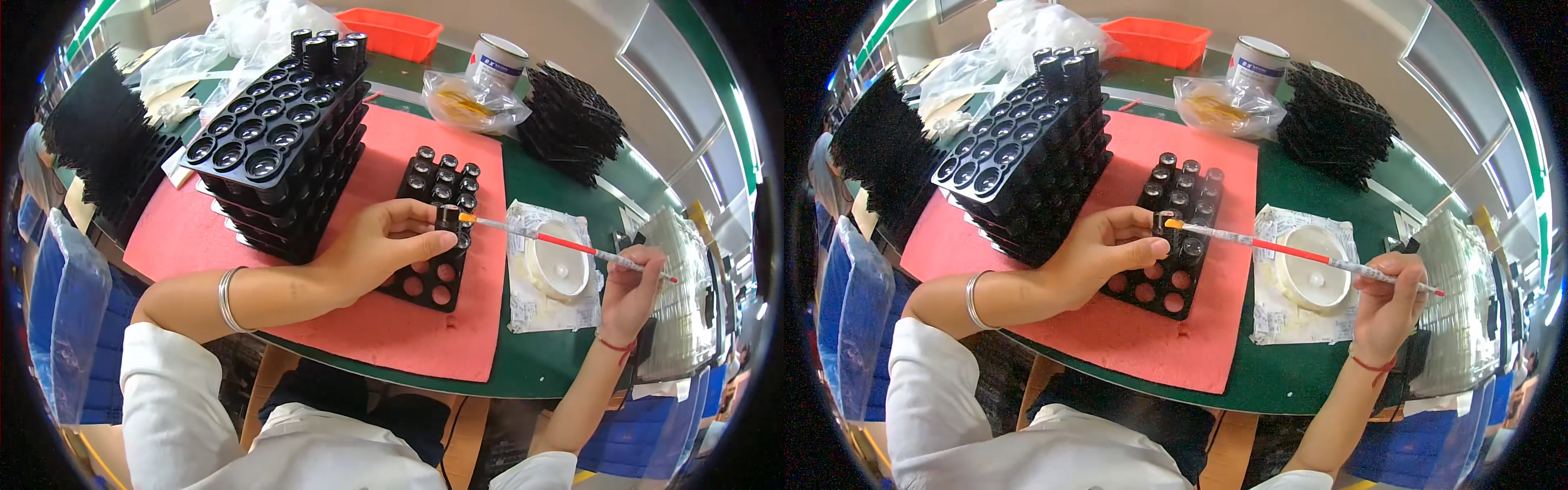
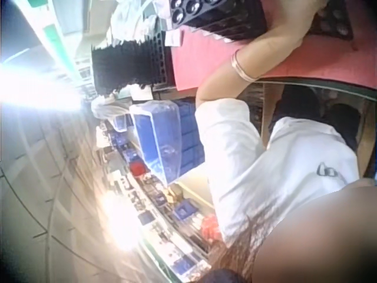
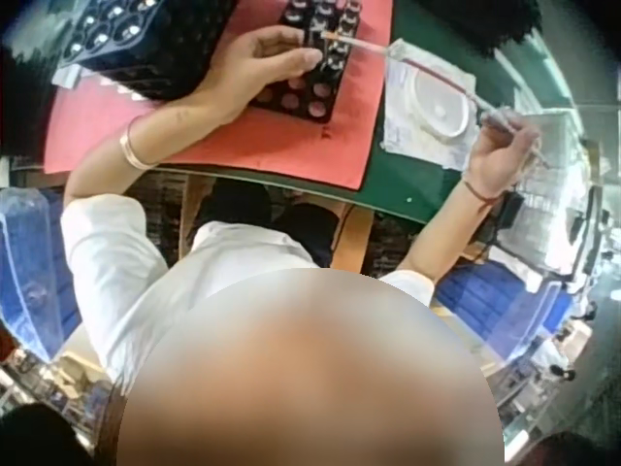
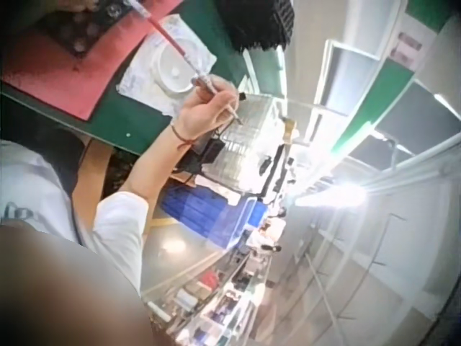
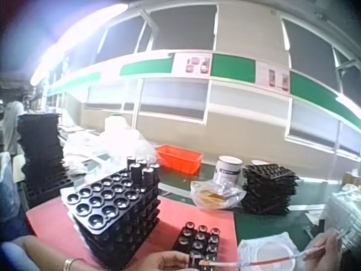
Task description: Applying orange sealant to the edges of small black cylindrical components using a brush.
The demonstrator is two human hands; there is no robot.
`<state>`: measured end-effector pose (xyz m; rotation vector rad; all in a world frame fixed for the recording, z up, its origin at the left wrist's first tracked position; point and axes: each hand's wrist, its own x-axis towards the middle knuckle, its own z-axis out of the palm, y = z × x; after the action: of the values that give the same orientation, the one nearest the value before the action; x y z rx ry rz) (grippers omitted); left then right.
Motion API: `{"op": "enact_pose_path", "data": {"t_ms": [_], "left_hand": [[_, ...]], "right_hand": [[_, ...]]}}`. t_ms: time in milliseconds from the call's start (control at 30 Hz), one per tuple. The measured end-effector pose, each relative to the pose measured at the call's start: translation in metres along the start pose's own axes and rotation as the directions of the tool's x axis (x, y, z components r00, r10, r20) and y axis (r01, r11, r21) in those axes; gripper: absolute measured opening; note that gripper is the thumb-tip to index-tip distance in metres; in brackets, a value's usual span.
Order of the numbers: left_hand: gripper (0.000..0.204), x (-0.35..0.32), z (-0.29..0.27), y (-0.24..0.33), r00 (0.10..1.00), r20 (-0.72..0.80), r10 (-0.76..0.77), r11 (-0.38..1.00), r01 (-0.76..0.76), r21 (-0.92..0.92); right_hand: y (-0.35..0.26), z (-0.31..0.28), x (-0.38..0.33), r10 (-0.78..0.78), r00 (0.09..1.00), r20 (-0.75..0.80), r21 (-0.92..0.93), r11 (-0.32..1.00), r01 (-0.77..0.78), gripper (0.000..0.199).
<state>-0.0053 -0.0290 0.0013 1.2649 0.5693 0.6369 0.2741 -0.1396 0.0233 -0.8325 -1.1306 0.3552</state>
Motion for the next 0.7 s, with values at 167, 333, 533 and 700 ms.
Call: {"op": "enact_pose_path", "data": {"t_ms": [167, 333, 533, 700], "left_hand": [[0.024, 0.002, 0.001, -0.001, 0.999, 0.009, 0.046, 0.999, -0.046, 0.011], [0.027, 0.002, 0.001, -0.003, 0.999, -0.001, 0.047, 0.999, -0.047, 0.006], [0.034, 0.000, -0.001, -0.004, 0.998, 0.043, 0.036, 0.999, -0.037, 0.018], [0.027, 0.000, 0.000, 0.000, 0.995, 0.079, 0.056, 0.998, -0.059, 0.037]], "right_hand": [[0.001, 0.001, 0.000, -0.018, 1.000, 0.026, -0.068, 0.998, 0.019, 0.029], [-0.001, 0.002, 0.000, 0.010, 1.000, 0.008, -0.075, 0.997, -0.009, 0.028], [-0.002, 0.003, 0.002, 0.042, 0.999, 0.023, -0.065, 0.997, -0.040, 0.027], [-0.004, 0.006, 0.003, 0.000, 1.000, 0.025, -0.298, 0.955, 0.007, 0.025]]}}
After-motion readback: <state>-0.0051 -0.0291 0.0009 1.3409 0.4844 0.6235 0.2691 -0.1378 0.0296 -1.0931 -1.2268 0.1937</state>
